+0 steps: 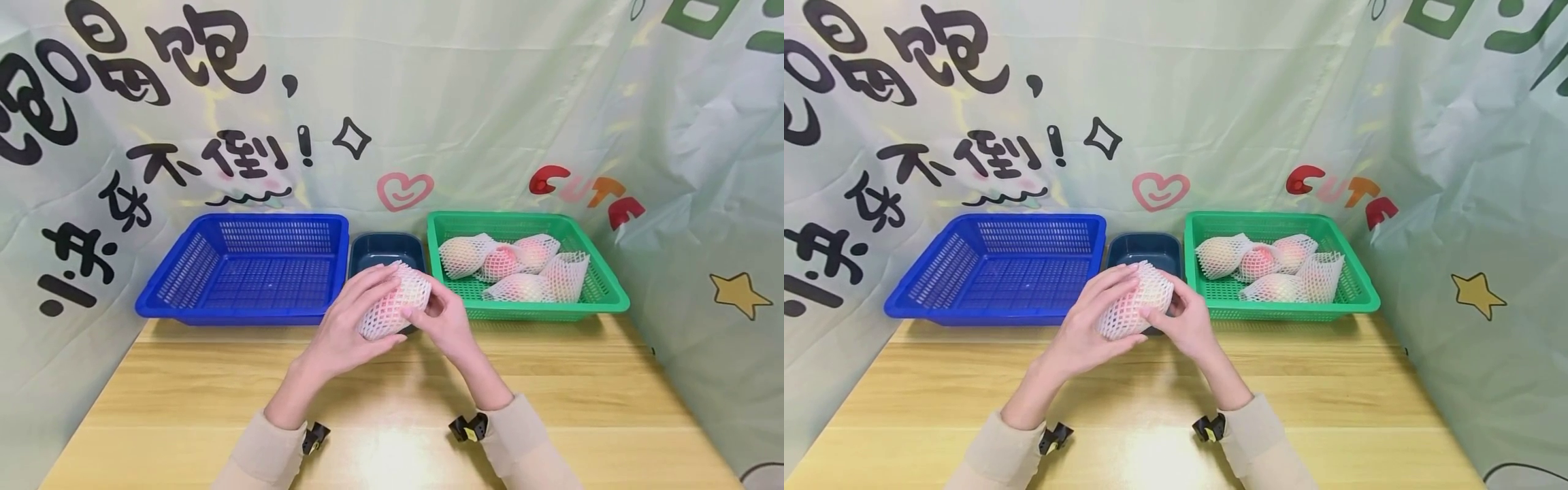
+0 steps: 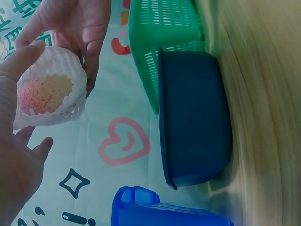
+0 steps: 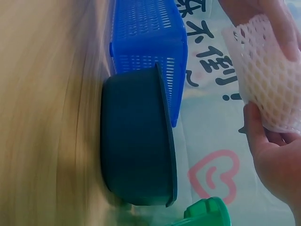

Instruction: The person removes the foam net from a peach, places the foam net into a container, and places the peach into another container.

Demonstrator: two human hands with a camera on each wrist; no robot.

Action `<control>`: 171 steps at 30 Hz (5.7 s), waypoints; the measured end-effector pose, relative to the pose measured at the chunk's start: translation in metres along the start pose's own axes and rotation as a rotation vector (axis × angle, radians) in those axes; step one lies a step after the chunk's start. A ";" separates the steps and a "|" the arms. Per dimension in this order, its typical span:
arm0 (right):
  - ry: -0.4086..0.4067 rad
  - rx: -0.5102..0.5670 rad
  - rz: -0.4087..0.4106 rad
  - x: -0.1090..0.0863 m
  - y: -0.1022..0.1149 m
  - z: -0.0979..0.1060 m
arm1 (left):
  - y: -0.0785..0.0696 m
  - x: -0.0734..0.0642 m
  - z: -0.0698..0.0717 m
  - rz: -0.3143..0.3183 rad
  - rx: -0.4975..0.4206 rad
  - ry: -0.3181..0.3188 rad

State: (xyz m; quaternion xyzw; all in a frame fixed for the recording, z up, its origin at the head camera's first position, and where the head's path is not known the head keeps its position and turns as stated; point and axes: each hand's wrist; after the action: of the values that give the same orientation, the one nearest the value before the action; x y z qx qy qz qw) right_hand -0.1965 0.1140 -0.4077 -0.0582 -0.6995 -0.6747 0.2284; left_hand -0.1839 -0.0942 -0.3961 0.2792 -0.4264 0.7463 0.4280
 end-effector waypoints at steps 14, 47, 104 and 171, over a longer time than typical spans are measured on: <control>-0.278 0.071 -0.022 0.003 0.007 0.009 | 0.001 0.000 -0.004 0.013 -0.095 -0.296; -0.366 0.138 -0.053 0.005 0.005 0.011 | 0.004 -0.005 -0.014 0.104 -0.109 -0.160; -0.139 0.038 -0.128 -0.002 -0.003 -0.014 | 0.008 -0.015 -0.013 0.284 0.013 -0.105; -0.420 -0.069 -0.088 0.005 -0.003 0.006 | 0.016 -0.012 0.000 0.210 -0.035 -0.188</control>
State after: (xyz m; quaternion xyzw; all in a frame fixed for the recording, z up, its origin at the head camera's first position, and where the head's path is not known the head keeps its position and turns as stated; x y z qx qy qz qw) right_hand -0.2039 0.1186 -0.4082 -0.1750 -0.7099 -0.6807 0.0458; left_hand -0.1919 -0.1030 -0.4115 0.2942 -0.5046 0.7500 0.3105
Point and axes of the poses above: each hand's wrist, its own x-axis towards the middle knuckle, its own z-axis out of the back of the hand, y = z × x, and after that the axes turned 4 degrees about -x, right-handed
